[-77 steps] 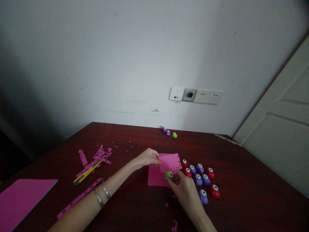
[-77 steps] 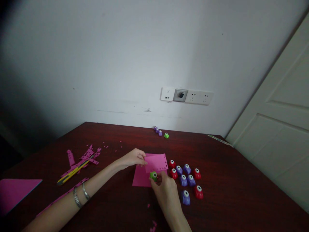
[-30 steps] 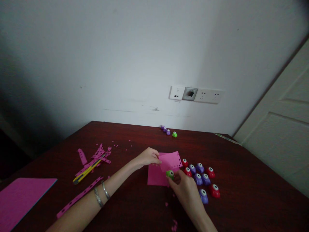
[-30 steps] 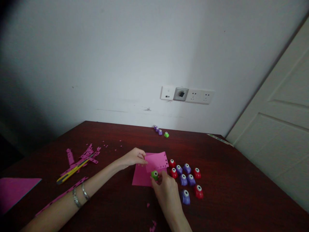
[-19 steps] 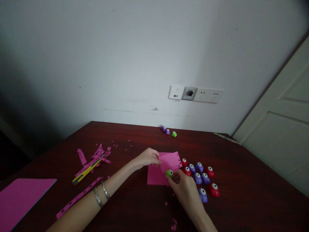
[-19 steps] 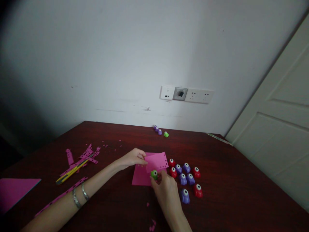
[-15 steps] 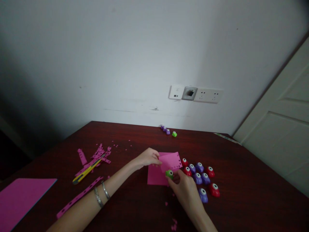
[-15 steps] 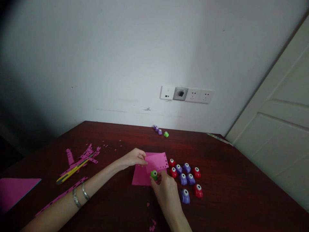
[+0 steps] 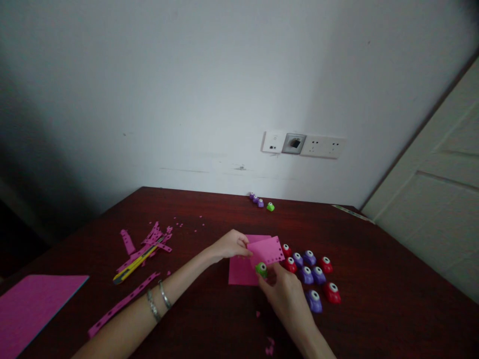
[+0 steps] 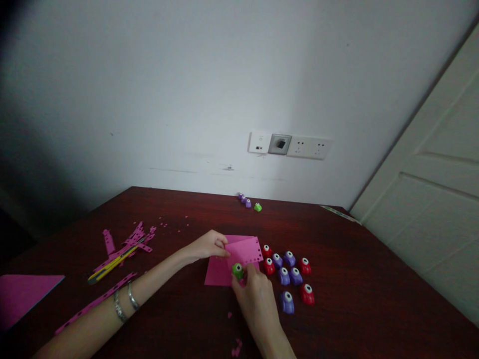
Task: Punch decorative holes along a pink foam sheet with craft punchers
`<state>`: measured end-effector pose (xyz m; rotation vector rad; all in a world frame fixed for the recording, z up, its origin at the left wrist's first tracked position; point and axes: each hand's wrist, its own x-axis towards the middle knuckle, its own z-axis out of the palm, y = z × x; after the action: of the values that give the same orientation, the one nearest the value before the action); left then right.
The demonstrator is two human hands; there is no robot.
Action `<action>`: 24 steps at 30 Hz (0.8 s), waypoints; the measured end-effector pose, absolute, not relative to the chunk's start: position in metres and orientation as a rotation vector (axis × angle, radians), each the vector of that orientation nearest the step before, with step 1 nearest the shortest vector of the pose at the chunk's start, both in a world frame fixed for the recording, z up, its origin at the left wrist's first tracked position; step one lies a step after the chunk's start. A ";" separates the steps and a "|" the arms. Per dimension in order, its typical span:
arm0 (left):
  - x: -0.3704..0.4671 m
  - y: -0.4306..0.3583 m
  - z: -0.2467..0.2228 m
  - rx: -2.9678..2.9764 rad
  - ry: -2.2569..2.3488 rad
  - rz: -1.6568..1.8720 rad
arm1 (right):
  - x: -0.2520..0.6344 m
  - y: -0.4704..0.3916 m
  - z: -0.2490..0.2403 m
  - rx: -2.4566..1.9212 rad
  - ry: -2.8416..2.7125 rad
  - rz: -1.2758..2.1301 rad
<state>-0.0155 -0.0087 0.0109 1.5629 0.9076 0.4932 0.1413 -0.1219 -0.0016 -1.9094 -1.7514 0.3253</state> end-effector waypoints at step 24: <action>-0.019 -0.002 0.000 1.621 0.882 0.411 | 0.128 -0.120 0.007 -2.073 -1.945 0.153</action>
<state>-0.0189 -0.0024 -0.0005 1.6209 0.8818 0.4111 0.1283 -0.1196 0.0070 -2.0726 -1.9454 0.1526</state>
